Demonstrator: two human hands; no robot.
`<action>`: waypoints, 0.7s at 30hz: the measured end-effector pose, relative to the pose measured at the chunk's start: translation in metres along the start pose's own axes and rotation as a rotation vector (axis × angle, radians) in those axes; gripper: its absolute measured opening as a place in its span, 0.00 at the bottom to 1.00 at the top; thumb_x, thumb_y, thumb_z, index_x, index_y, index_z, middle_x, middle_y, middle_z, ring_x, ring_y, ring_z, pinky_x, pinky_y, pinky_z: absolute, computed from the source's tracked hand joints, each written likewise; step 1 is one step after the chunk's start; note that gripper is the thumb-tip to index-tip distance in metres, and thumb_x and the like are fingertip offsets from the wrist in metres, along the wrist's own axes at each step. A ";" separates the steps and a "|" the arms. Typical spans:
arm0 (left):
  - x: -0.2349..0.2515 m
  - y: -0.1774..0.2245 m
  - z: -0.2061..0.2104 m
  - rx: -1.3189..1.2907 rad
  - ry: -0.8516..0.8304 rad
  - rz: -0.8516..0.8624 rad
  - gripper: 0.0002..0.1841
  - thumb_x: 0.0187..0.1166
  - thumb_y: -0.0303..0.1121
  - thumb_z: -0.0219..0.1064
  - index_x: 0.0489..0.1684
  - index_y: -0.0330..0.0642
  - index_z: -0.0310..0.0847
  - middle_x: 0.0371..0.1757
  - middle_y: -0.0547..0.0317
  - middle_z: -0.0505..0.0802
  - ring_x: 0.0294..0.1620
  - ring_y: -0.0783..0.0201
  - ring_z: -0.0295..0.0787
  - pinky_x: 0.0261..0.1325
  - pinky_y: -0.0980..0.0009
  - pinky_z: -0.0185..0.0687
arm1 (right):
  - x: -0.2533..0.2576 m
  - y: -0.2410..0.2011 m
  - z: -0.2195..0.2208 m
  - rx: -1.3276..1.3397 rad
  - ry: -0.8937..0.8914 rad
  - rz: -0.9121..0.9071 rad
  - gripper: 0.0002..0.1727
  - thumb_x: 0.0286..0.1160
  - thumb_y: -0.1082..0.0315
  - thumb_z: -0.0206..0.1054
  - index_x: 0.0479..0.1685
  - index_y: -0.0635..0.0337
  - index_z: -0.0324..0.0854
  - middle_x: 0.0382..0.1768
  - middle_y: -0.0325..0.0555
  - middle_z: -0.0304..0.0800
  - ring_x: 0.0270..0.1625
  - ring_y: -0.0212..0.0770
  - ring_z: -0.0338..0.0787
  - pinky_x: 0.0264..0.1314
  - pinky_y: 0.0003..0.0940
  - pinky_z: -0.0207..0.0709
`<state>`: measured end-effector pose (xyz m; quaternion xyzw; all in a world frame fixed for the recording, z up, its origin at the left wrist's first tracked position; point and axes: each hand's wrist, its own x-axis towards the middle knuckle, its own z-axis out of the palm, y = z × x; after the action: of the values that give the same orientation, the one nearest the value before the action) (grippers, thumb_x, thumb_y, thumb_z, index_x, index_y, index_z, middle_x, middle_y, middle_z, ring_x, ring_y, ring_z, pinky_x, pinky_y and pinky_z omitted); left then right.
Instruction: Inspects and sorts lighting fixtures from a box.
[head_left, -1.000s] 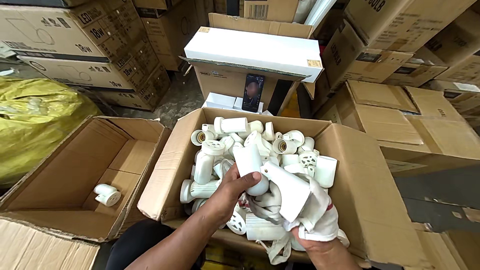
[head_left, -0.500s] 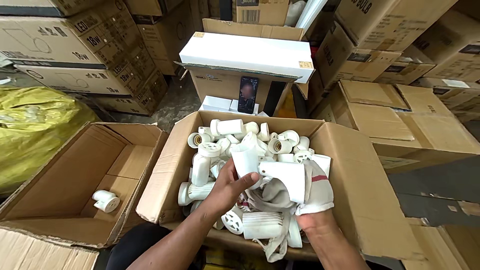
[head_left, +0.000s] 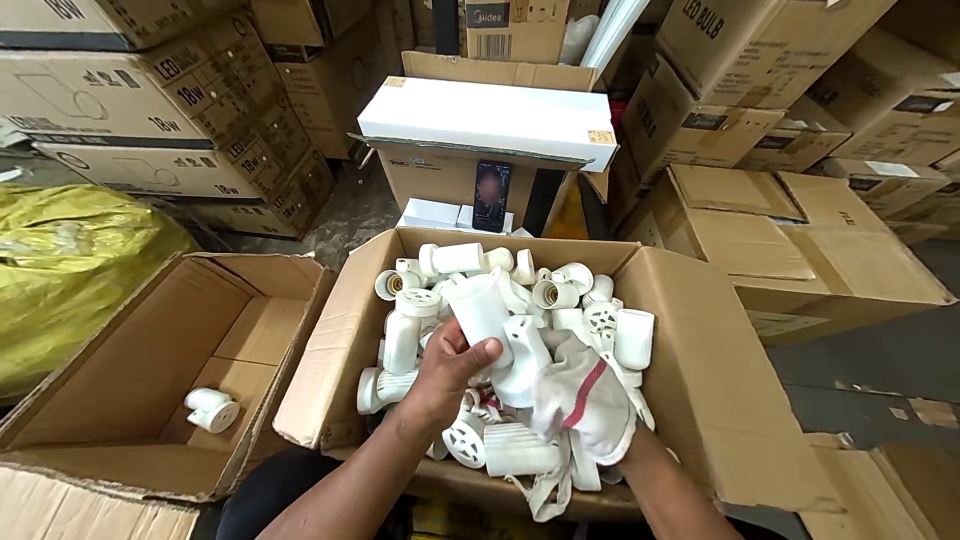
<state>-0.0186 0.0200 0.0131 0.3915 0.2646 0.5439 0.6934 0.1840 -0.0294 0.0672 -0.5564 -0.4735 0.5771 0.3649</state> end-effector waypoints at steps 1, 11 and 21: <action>0.001 -0.001 -0.001 -0.048 0.010 -0.037 0.24 0.70 0.34 0.79 0.60 0.32 0.77 0.48 0.50 0.95 0.49 0.61 0.94 0.60 0.62 0.90 | -0.004 -0.010 0.003 -0.038 -0.042 0.045 0.08 0.62 0.79 0.72 0.38 0.61 0.82 0.25 0.38 0.87 0.28 0.29 0.87 0.41 0.24 0.84; -0.003 -0.011 0.009 0.378 -0.056 0.008 0.28 0.68 0.32 0.81 0.64 0.27 0.75 0.51 0.47 0.95 0.51 0.57 0.95 0.59 0.60 0.92 | 0.008 0.072 0.017 -0.438 0.438 -0.558 0.26 0.65 0.59 0.77 0.58 0.69 0.84 0.48 0.48 0.94 0.54 0.31 0.92 0.64 0.29 0.84; -0.001 -0.006 0.008 0.253 -0.100 0.175 0.36 0.62 0.23 0.82 0.71 0.24 0.66 0.61 0.44 0.91 0.62 0.53 0.91 0.70 0.56 0.87 | 0.023 0.034 -0.001 0.545 0.467 -0.372 0.12 0.85 0.76 0.50 0.55 0.65 0.78 0.40 0.42 0.90 0.46 0.30 0.91 0.50 0.29 0.87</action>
<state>-0.0094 0.0165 0.0126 0.5239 0.2611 0.5442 0.6010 0.1858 -0.0173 0.0277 -0.4604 -0.3000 0.4636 0.6951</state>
